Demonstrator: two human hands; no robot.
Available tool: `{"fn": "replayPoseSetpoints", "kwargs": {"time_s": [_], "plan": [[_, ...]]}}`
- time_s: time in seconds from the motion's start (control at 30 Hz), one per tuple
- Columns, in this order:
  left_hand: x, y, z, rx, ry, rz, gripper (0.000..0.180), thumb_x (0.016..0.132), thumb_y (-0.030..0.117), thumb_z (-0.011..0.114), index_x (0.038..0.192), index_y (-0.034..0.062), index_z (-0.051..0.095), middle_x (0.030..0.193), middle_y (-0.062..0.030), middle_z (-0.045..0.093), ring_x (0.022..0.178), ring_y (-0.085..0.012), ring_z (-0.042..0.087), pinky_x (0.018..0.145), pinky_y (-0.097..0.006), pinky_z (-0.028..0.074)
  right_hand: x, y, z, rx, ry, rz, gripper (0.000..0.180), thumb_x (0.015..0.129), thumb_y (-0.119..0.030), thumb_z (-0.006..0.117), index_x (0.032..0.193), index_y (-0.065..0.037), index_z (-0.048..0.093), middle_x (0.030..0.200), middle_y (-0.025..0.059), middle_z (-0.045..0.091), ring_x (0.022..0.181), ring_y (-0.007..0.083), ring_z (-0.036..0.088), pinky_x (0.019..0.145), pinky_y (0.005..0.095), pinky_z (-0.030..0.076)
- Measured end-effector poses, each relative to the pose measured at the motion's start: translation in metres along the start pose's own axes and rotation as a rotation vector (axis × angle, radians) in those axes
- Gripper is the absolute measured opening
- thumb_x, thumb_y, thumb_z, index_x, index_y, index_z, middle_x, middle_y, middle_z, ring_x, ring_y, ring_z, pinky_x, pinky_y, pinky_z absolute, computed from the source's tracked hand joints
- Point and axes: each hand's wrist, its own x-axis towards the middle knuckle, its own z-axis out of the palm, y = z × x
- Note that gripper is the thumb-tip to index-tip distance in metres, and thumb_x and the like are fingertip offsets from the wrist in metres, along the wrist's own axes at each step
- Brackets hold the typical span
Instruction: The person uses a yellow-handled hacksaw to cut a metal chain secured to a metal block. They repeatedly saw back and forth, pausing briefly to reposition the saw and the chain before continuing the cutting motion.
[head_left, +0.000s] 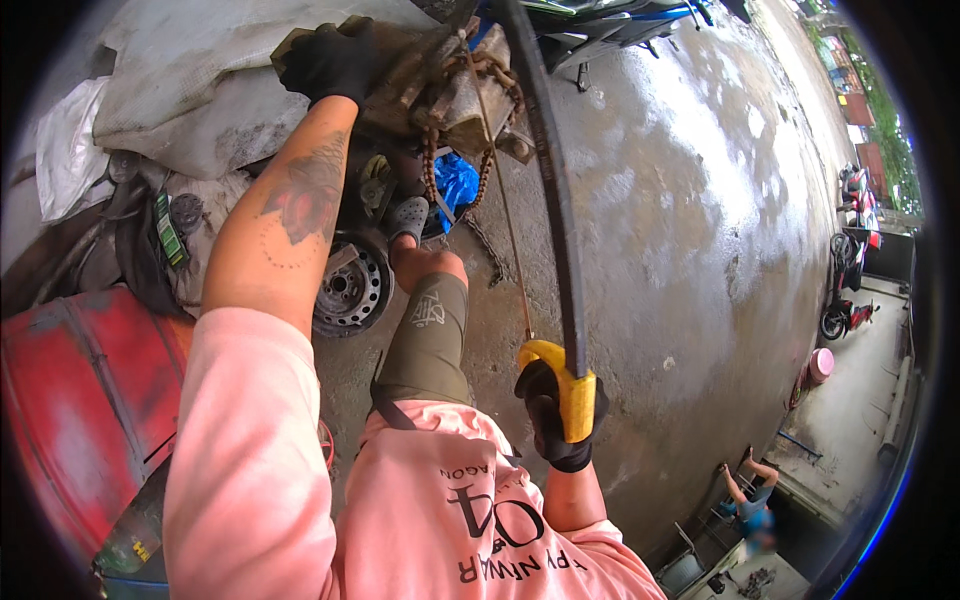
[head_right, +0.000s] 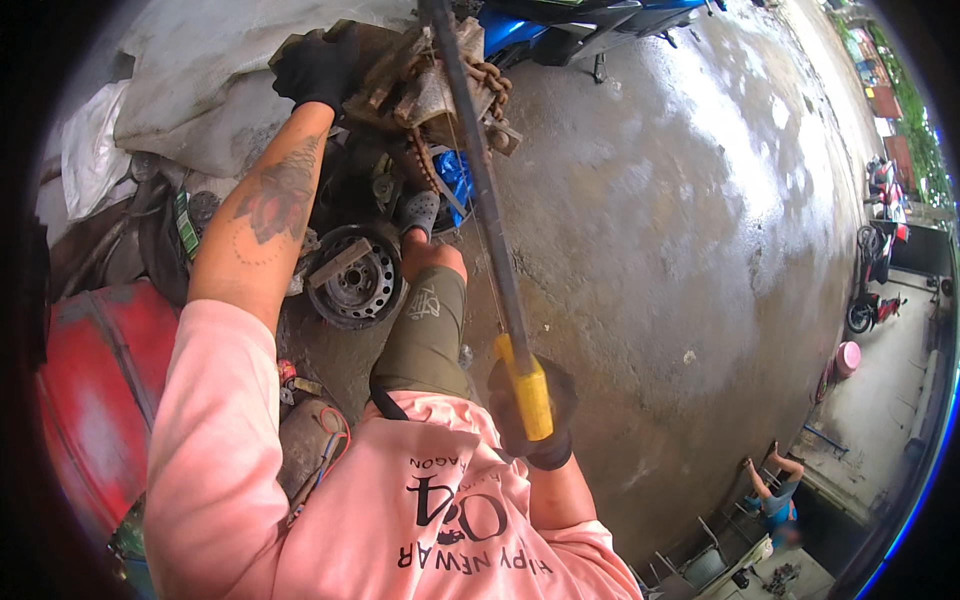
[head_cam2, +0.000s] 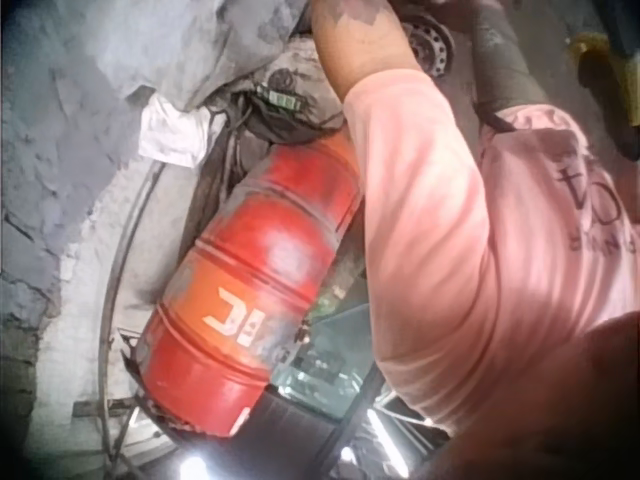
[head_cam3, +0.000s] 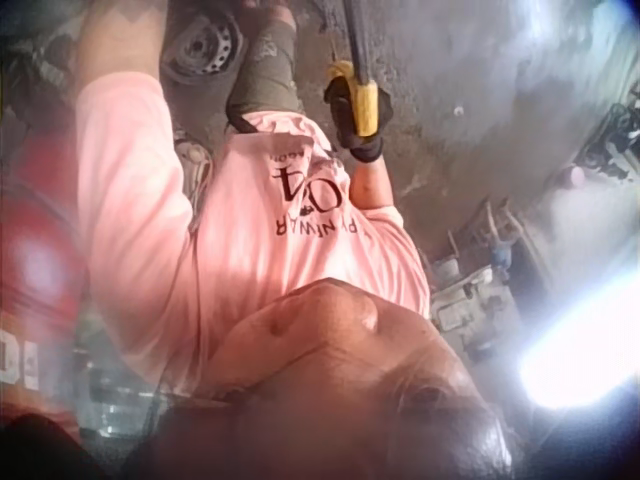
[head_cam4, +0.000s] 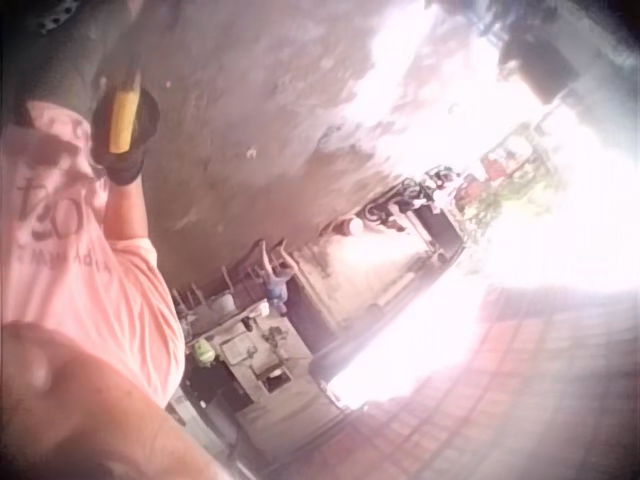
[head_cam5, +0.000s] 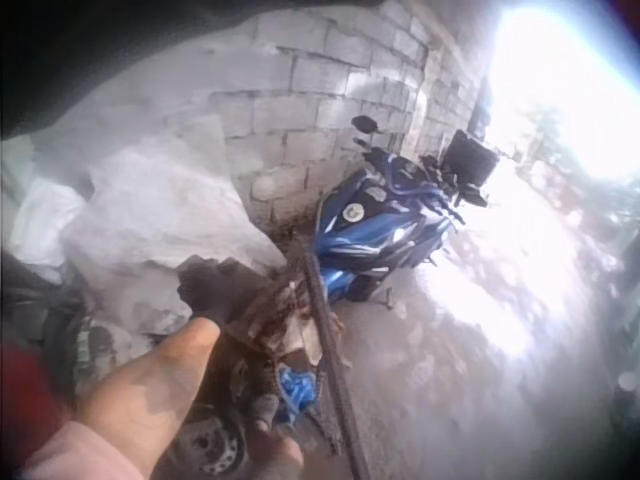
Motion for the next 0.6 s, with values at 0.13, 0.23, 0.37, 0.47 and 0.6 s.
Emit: {"fn": "replayPoseSetpoints", "kwargs": {"time_s": [0.13, 0.23, 0.37, 0.47, 0.6], "plan": [[-0.002, 0.004, 0.0, 0.03, -0.067, -0.059, 0.074, 0.085, 0.072, 0.05, 0.127, 0.0147, 0.071, 0.126, -0.0219, 0.069, 0.123, -0.0435, 0.061, 0.097, -0.059, 0.045, -0.019, 0.025, 0.0, 0.279, -0.036, 0.18, 0.017, 0.088, -0.005, 0.066, 0.103, 0.002, 0.07, 0.085, 0.011, 0.069, 0.077, 0.0215, 0.069, 0.07, 0.0314, 0.054], [-0.001, 0.007, -0.001, 0.026, -0.053, -0.056, 0.075, 0.085, 0.072, 0.05, 0.128, 0.0141, 0.07, 0.126, -0.0214, 0.068, 0.123, -0.0425, 0.061, 0.097, -0.06, 0.045, -0.02, 0.029, -0.007, 0.438, -0.107, 0.177, 0.027, 0.091, -0.008, 0.064, 0.116, 0.004, 0.064, 0.097, 0.0108, 0.068, 0.088, 0.0201, 0.067, 0.076, 0.0301, 0.053], [-0.003, 0.006, -0.006, 0.015, -0.055, -0.05, 0.069, 0.085, 0.066, 0.052, 0.122, 0.0114, 0.072, 0.124, -0.0227, 0.066, 0.119, -0.0423, 0.063, 0.095, -0.059, 0.045, -0.008, 0.006, -0.017, 0.388, -0.14, 0.143, 0.036, 0.094, -0.014, 0.064, 0.124, 0.005, 0.059, 0.109, 0.0103, 0.066, 0.097, 0.0185, 0.065, 0.082, 0.0287, 0.052], [-0.004, 0.006, -0.006, 0.009, -0.03, -0.038, 0.067, 0.086, 0.065, 0.053, 0.119, 0.0103, 0.074, 0.124, -0.0237, 0.065, 0.118, -0.0427, 0.063, 0.094, -0.059, 0.045, -0.016, -0.009, -0.017, 0.393, 0.017, 0.422, 0.031, 0.092, -0.013, 0.067, 0.118, 0.004, 0.062, 0.106, 0.0093, 0.068, 0.09, 0.0181, 0.065, 0.078, 0.0288, 0.053], [-0.002, 0.008, -0.005, 0.033, -0.048, -0.052, 0.069, 0.085, 0.067, 0.053, 0.118, 0.0102, 0.073, 0.125, -0.0237, 0.065, 0.118, -0.0433, 0.062, 0.095, -0.059, 0.045, 0.0, -0.011, -0.001, -0.167, -0.037, 0.057, 0.019, 0.081, 0.002, 0.069, 0.1, 0.004, 0.067, 0.092, 0.0136, 0.071, 0.081, 0.0219, 0.069, 0.073, 0.0336, 0.055]]}}
